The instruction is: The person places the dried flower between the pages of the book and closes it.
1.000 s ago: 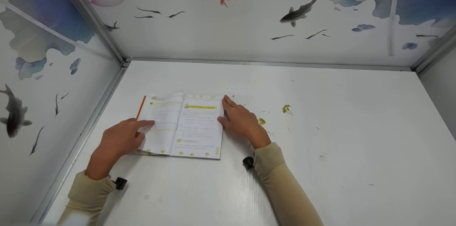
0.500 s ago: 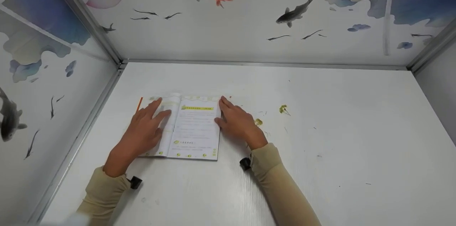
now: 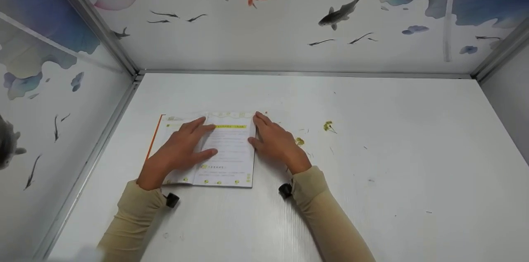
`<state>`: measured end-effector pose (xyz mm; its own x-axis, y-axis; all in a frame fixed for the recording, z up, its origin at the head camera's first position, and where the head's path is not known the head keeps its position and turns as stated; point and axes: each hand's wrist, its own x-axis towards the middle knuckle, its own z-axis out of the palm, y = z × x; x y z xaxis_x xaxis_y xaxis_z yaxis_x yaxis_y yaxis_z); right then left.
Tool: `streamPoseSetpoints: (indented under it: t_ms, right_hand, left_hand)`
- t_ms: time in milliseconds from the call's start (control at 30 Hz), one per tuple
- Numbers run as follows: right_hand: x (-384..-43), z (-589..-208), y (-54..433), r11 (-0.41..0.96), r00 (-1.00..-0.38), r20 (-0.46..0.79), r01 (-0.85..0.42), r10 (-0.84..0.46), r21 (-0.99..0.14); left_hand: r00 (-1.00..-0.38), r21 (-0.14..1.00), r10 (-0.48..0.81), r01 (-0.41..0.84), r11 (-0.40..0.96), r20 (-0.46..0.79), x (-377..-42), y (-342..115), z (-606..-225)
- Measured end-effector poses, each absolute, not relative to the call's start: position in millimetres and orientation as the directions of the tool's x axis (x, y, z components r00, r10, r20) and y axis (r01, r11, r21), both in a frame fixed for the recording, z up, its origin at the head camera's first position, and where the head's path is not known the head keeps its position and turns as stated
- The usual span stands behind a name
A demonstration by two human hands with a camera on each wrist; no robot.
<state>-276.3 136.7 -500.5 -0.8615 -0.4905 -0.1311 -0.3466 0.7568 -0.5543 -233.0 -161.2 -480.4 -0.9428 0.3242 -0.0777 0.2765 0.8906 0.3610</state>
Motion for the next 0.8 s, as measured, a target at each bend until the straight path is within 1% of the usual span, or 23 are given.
streamPoseSetpoints:
  t_ms: [133, 533, 700, 800]
  right_hand:
    - [-276, -500, 137, 0.755, -0.865, -0.119, -0.349, -0.488, -0.555]
    - [-271, -509, 139, 0.711, -0.865, -0.060, -0.369, -0.499, -0.598]
    - [-271, -506, 144, 0.679, -0.881, 0.004, -0.368, -0.473, -0.635]
    - [-271, -502, 150, 0.681, -0.901, 0.041, -0.356, -0.432, -0.641]
  left_hand:
    - [-0.938, 0.357, 0.327, 0.267, 0.895, -0.117, -231, -164, -484]
    - [-0.939, 0.360, 0.335, 0.287, 0.888, -0.078, -229, -170, -500]
    - [-0.937, 0.361, 0.343, 0.298, 0.884, -0.065, -230, -170, -501]
    - [-0.938, 0.360, 0.340, 0.295, 0.885, -0.068, -231, -171, -500]
